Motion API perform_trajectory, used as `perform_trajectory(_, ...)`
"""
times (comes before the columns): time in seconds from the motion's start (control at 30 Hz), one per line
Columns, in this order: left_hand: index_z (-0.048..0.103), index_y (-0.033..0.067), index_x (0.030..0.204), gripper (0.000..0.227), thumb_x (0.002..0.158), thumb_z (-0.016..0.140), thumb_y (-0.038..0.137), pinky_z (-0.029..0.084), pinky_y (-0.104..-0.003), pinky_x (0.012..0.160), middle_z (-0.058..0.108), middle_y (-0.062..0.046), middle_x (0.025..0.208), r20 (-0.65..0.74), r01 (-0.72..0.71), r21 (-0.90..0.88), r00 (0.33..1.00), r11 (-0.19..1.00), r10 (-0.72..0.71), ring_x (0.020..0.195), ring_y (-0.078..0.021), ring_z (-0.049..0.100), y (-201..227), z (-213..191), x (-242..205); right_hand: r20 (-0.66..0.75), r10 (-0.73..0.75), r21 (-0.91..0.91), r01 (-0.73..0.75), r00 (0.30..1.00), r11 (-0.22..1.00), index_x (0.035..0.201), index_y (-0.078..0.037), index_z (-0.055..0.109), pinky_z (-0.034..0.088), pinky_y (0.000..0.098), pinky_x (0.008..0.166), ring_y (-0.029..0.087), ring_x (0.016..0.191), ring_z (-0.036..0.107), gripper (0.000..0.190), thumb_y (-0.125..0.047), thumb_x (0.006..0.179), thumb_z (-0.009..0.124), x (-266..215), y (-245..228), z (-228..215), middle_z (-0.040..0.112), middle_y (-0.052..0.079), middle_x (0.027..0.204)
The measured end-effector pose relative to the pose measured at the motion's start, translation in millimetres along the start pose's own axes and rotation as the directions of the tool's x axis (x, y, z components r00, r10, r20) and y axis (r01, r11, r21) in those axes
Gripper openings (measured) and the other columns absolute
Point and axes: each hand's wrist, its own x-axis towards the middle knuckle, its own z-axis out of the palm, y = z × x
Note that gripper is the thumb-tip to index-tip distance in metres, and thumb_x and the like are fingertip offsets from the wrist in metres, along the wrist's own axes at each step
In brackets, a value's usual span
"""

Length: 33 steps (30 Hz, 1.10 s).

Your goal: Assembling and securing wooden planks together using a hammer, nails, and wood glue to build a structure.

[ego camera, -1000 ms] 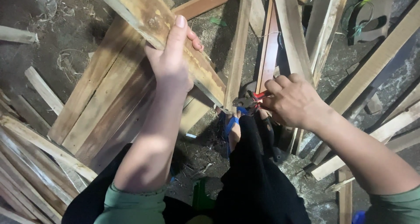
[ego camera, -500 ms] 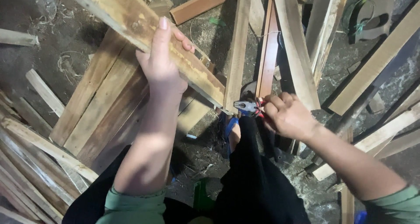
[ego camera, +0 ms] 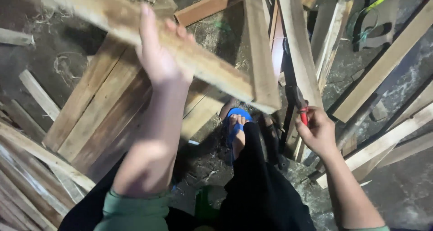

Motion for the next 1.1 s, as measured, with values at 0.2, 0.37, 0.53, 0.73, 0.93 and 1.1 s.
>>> perform_trajectory(0.2,0.057,0.0069,0.09,0.046,0.071,0.08,0.042,0.05,-0.038,0.071,0.057,-0.005,0.082,0.166,-0.089,-0.03,0.982,0.996,0.093,0.073,-0.0155,0.055,17.4,50.6,0.3,0.018,0.27,-0.336,-0.249,0.963,0.908,0.098,-0.005,0.072,0.053,0.0506,0.077,0.042,0.084,0.071,0.037,-0.038,0.084,0.08,-33.6,101.5,40.3,0.07,0.018,0.082)
perform_trajectory(0.37,0.055,0.0053,0.099,0.046,0.076,0.075,0.04,0.05,-0.042,0.077,0.057,-0.009,0.089,0.212,-0.116,-0.04,0.97,0.992,0.122,0.08,-0.0201,0.056,24.7,74.3,3.8,0.026,0.313,-0.359,-0.283,0.949,0.889,0.099,-0.006,0.07,0.055,0.0507,0.08,0.045,0.089,0.071,0.041,-0.043,0.083,0.081,-41.1,94.2,52.3,0.07,0.018,0.09)
perform_trajectory(0.53,0.052,0.0038,0.107,0.046,0.081,0.07,0.037,0.051,-0.047,0.084,0.057,-0.012,0.097,0.233,-0.133,-0.033,0.963,0.991,0.137,0.087,-0.0247,0.058,26.6,83.8,1.8,0.039,0.309,-0.405,-0.268,0.95,0.874,0.104,-0.012,0.073,0.058,0.048,0.081,0.043,0.096,0.073,0.044,-0.047,0.079,0.082,-51.0,115.4,66.6,0.071,0.016,0.103)
perform_trajectory(0.73,0.048,0.0018,0.119,0.047,0.088,0.063,0.034,0.051,-0.053,0.092,0.057,-0.017,0.106,0.251,-0.155,-0.004,0.956,0.988,0.151,0.096,-0.0308,0.059,27.6,90.0,-3.2,0.027,0.337,-0.471,-0.286,0.941,0.835,0.106,-0.012,0.073,0.06,0.0444,0.081,0.039,0.099,0.074,0.046,-0.051,0.081,0.08,-54.0,115.3,73.1,0.07,0.013,0.108)
perform_trajectory(0.93,0.044,-0.0002,0.13,0.049,0.095,0.056,0.032,0.052,-0.06,0.1,0.057,-0.022,0.115,0.3,-0.189,0.014,0.938,0.982,0.176,0.106,-0.0369,0.061,33.9,108.0,-13.9,-0.166,0.005,-0.21,-0.041,0.986,0.977,0.128,-0.005,0.065,0.048,0.0571,0.103,0.049,0.125,0.06,0.055,-0.036,0.086,0.083,16.8,-10.6,41.2,0.061,0.025,0.135)
perform_trajectory(1.1,0.034,-0.0096,0.141,0.086,0.081,0.051,0.05,0.055,-0.054,0.096,0.05,-0.019,0.111,0.213,-0.172,0.105,0.966,0.98,0.146,0.103,-0.0342,0.059,71.5,130.0,-60.8,-0.427,-0.229,0.322,0.384,0.875,0.865,0.138,0.01,0.042,0.045,0.0426,0.099,0.03,0.11,0.053,0.054,-0.038,0.112,0.034,75.7,-90.2,34.2,0.054,0.023,0.125)
